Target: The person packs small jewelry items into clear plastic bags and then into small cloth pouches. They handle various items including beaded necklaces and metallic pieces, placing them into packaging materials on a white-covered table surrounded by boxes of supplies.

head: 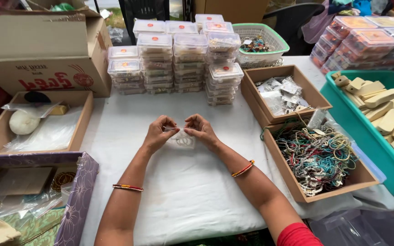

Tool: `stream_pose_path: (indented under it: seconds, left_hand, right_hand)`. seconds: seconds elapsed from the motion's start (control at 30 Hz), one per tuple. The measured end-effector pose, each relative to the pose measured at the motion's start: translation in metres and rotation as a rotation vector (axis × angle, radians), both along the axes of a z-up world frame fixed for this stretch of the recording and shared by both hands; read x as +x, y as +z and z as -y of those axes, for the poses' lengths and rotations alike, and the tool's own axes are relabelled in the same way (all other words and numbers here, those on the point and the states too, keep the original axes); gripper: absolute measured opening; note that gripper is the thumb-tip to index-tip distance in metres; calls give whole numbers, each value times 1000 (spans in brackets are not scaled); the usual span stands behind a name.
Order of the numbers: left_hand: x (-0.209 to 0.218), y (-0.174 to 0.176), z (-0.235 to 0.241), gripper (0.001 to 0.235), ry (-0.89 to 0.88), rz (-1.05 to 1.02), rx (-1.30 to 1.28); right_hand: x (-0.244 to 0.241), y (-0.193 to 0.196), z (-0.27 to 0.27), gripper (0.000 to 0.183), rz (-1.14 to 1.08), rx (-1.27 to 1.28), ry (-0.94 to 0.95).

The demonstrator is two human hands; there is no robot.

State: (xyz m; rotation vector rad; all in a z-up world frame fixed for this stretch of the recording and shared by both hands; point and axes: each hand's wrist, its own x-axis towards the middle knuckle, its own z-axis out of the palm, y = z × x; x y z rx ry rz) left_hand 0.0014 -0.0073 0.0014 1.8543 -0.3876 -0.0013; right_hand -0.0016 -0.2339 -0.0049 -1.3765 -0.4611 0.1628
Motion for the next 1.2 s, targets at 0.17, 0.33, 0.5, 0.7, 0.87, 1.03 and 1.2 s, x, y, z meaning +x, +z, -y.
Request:
stream_pose_path:
  seconds: [0.17,0.33,0.5,0.7,0.87,1.03,1.2]
  left_hand:
    - [-16,43,20,23,-54,321,110]
    - [-11,112,-10,27,-34,417,295]
    - [-43,172,-124,19,202,480,588]
    - [-156,177,-286,31,580,243,856]
    - [-224,123,-377,80,357,-535,1386]
    - [-263,100,-364,101,281,-790,1341]
    - [-274,110,-338,27,515,-408,1496]
  right_hand:
    - [-18,28,-6,54,148,-102,86]
    - [9,-12,2,29,12,-185,64]
    - [8,-13,4,18,-68,-181,-5]
    - [28,-49,12,12,-8,-154,-49]
    - [4,-14,4,13,-63,-175,-78]
    - [0,-13,3,15,-36,-176,-72]
    - [-10,1,-1,16,-30,-211,-77]
